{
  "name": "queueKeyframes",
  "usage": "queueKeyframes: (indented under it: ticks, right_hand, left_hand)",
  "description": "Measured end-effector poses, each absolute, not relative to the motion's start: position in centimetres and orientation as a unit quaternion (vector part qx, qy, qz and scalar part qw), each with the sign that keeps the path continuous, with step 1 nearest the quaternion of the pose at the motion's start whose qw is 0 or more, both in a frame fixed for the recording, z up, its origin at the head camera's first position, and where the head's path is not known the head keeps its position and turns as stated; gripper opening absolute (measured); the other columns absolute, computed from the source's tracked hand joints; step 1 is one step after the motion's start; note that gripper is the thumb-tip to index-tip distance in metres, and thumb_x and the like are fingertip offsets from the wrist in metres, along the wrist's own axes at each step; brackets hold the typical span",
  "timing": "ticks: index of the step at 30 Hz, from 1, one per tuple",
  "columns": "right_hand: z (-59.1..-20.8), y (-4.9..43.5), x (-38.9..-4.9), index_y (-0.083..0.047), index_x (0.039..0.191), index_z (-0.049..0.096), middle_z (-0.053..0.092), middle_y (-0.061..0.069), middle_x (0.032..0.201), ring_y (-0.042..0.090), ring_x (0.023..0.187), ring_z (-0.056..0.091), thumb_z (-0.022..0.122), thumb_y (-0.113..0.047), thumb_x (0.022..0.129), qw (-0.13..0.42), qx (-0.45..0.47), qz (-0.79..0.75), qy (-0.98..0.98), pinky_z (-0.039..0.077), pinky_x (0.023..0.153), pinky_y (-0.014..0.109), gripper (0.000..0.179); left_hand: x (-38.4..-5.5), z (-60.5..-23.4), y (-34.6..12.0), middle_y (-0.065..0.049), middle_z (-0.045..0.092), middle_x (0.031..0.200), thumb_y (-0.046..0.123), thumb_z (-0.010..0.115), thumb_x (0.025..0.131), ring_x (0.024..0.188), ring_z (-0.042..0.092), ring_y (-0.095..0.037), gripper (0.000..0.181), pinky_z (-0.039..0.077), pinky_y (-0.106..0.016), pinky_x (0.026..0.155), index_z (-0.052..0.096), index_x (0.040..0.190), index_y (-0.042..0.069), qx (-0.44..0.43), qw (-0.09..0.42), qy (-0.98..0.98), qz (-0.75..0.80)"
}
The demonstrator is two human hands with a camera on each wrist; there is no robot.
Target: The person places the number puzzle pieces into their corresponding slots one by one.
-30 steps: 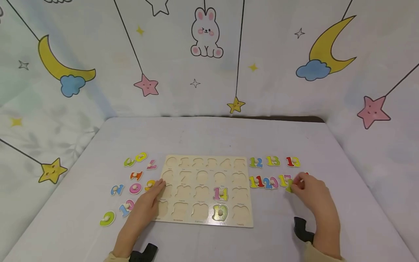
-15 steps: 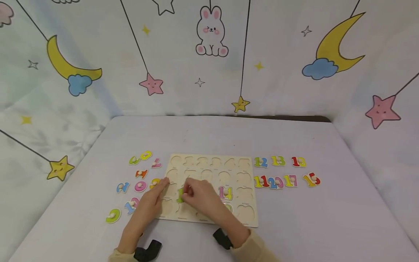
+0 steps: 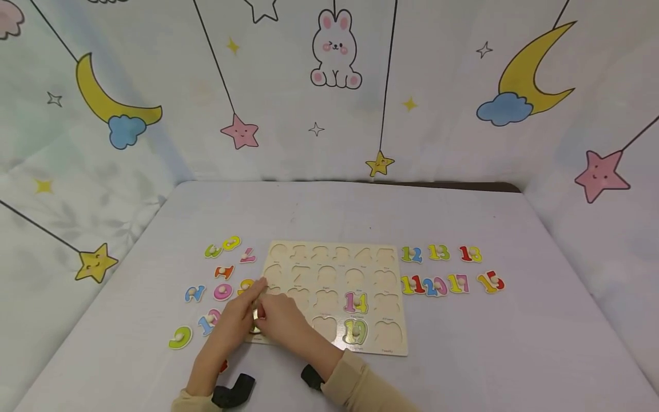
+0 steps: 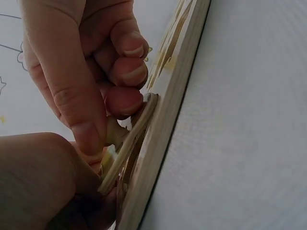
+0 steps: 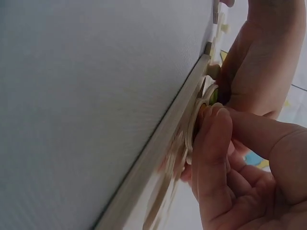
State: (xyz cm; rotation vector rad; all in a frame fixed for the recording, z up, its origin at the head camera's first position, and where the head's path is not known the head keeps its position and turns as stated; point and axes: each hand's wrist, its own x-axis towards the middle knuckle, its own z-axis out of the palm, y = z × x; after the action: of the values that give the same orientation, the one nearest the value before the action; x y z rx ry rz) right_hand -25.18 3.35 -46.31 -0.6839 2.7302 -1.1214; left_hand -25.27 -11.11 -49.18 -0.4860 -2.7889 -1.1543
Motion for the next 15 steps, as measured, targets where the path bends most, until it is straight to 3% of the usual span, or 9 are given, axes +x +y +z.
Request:
queueKeyframes:
  ticks: [12, 15]
  right_hand:
    - [-46.08, 3.10, -25.19, -0.010, 0.077, 0.059, 0.049, -0.010, 0.062, 0.004, 0.053, 0.044, 0.066, -0.002, 0.081, 0.059, -0.249, -0.326, 0.910, 0.037, 0.047, 0.017, 0.011]
    - [-45.54, 3.52, -25.06, -0.008, 0.091, 0.063, 0.050, -0.009, 0.064, 0.005, 0.051, 0.042, 0.059, -0.001, 0.087, 0.088, -0.247, -0.331, 0.907, 0.036, 0.047, 0.018, 0.009]
  left_hand:
    - [-25.17, -49.05, -10.99, -0.014, 0.048, 0.135, -0.014, 0.052, 0.087, 0.126, 0.041, -0.029, 0.048, 0.032, -0.042, 0.101, 0.049, 0.134, -0.001, -0.164, 0.045, -0.915, -0.365]
    - [-25.11, -49.07, -11.05, -0.015, 0.048, 0.136, -0.014, 0.051, 0.088, 0.126, 0.041, -0.029, 0.049, 0.032, -0.044, 0.101, 0.049, 0.134, -0.001, -0.166, 0.044, -0.916, -0.364]
